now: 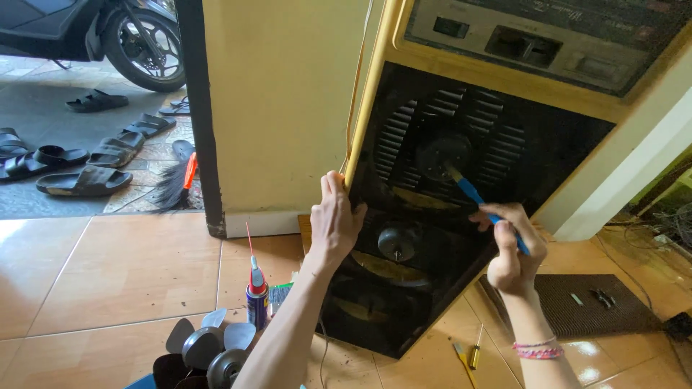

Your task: Using a small brush to remove dust and debris from the internal components, including the motor and fan, of an electronic device.

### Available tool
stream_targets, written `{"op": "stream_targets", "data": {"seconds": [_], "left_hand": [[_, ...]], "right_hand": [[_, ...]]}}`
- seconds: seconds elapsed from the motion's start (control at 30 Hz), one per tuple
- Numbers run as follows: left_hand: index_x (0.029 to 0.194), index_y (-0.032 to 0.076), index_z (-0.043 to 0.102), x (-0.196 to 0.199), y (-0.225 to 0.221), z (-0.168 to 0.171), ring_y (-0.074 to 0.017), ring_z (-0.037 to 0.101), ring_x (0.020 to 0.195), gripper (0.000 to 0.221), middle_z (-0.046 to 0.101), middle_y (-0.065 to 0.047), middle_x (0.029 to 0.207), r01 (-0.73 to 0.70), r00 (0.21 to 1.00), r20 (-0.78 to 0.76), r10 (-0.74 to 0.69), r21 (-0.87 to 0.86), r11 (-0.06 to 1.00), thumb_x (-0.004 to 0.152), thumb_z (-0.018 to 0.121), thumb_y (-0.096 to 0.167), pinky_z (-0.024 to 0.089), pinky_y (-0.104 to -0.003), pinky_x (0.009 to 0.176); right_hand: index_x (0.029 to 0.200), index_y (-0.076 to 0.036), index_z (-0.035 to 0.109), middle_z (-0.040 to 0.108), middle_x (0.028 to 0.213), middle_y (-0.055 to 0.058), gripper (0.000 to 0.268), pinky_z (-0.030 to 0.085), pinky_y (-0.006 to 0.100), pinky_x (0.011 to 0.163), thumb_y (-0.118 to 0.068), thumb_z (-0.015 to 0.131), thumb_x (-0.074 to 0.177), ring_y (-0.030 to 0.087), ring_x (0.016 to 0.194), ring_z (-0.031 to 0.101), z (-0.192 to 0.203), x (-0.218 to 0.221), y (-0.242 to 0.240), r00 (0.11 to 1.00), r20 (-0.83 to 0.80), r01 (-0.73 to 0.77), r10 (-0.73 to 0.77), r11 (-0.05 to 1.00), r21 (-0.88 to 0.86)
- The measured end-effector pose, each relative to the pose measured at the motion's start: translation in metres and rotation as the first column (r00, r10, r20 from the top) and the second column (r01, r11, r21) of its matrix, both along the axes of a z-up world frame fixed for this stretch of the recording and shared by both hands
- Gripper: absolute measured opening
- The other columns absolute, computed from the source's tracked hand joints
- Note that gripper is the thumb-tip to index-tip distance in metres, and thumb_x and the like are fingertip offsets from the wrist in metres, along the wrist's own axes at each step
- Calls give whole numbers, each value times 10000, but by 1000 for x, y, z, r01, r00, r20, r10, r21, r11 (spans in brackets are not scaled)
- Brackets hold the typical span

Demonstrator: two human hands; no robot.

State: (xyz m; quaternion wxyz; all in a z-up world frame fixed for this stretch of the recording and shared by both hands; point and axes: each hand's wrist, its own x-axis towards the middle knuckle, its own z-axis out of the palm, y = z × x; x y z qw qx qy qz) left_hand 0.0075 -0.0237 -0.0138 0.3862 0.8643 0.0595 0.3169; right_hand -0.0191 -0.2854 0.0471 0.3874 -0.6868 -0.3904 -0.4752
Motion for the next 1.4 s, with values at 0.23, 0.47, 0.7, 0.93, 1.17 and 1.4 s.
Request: {"op": "stream_targets", "data": {"seconds": [0.23,0.47,0.7,0.93,1.17,1.4], "left_hand": [[1135,98,332,-23,-28,8,-501,682,685,533,394,-78,1059,-122,991,-43,127,101,987,856,756,261,631,-587,640],[1156,26,378,-48,-63,22,-533,685,665,540,400,-120,1076,-201,979,-13,201,25,979,834,780,186,618,-615,614],[1143,72,370,-43,-80,19,-569,671,686,590,389,-91,1049,-285,958,-28,287,59,957,790,816,228,608,-620,631],[1132,124,373,-34,-81,14,-573,668,705,617,400,-91,1042,-318,948,-12,319,67,946,746,833,265,612,-621,644],[1132,112,379,-41,-98,27,-606,654,782,628,441,-120,1061,-341,940,-12,342,27,940,722,844,208,587,-662,721],[1132,129,399,-40,-107,32,-541,688,817,641,453,-97,1036,-377,926,11,377,22,926,698,864,202,598,-615,739]], "right_hand": [[1135,0,718,729,951,187,415,518,385,829,-266,399,1130,217,825,655,4,27,-28,953,-259,-134,159,985,113],[1093,59,673,677,843,249,387,560,338,695,-266,467,1050,269,719,697,18,74,-53,715,-441,-338,542,821,460],[1053,57,688,679,876,261,331,584,373,692,-200,479,1043,325,812,726,17,90,-67,705,-409,-362,580,790,496],[1006,66,695,637,769,222,348,554,352,650,-214,488,1016,279,737,677,19,58,-62,768,-355,-305,533,791,530],[1022,97,698,627,719,221,268,482,291,582,-120,541,1009,208,628,587,21,22,-51,860,-147,-356,488,782,511],[957,53,711,578,662,131,248,479,260,657,-127,539,963,172,680,628,8,24,-61,821,-224,-312,525,741,595]]}}
